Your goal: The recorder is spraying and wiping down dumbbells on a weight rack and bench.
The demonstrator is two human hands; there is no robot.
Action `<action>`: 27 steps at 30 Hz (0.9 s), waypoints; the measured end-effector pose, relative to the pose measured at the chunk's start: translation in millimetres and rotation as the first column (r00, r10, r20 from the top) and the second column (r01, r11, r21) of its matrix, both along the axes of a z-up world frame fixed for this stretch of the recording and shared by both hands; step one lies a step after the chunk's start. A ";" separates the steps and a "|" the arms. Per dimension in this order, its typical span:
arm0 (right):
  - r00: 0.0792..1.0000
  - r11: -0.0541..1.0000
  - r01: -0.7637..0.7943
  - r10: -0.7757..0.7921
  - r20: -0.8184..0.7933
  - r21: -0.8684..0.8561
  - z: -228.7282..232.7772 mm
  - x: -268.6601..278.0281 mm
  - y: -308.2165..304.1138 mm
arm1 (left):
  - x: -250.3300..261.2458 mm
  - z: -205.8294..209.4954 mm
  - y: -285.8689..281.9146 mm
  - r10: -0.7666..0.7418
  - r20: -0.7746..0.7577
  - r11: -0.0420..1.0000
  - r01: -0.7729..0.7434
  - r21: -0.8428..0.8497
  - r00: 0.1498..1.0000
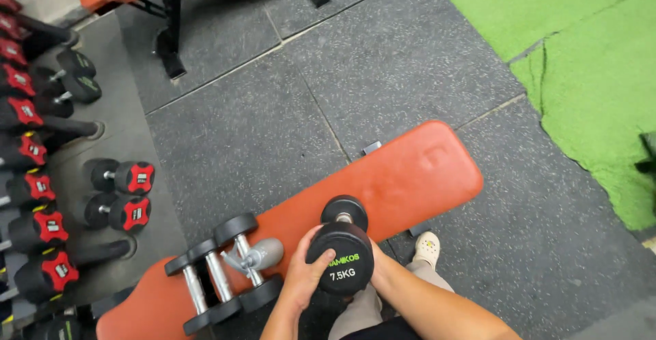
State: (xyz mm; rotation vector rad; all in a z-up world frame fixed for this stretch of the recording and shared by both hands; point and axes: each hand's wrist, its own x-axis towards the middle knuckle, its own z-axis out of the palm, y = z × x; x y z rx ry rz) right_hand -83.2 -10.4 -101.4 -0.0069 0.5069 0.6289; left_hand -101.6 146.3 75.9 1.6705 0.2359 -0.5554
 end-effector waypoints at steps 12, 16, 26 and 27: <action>0.938 0.963 0.267 -0.255 0.234 -0.020 59.2 9.4 -133.2 | 66.2 64.0 -151.8 -0.225 0.140 0.971 0.234 -0.053 0.964; 0.877 0.904 0.424 -0.395 0.275 -0.050 40.9 24.6 -172.2 | 104.8 63.8 -212.1 -0.285 0.142 0.957 0.291 -0.022 0.948; 0.948 0.883 0.264 -0.311 -0.064 -0.387 78.1 39.6 -218.8 | 168.1 47.1 -266.1 -0.456 0.118 0.876 0.422 0.231 0.882; 0.963 0.883 0.153 -0.233 -0.132 -0.444 98.6 40.1 -226.6 | 173.8 52.2 -263.7 -0.428 0.053 0.881 0.403 0.247 0.902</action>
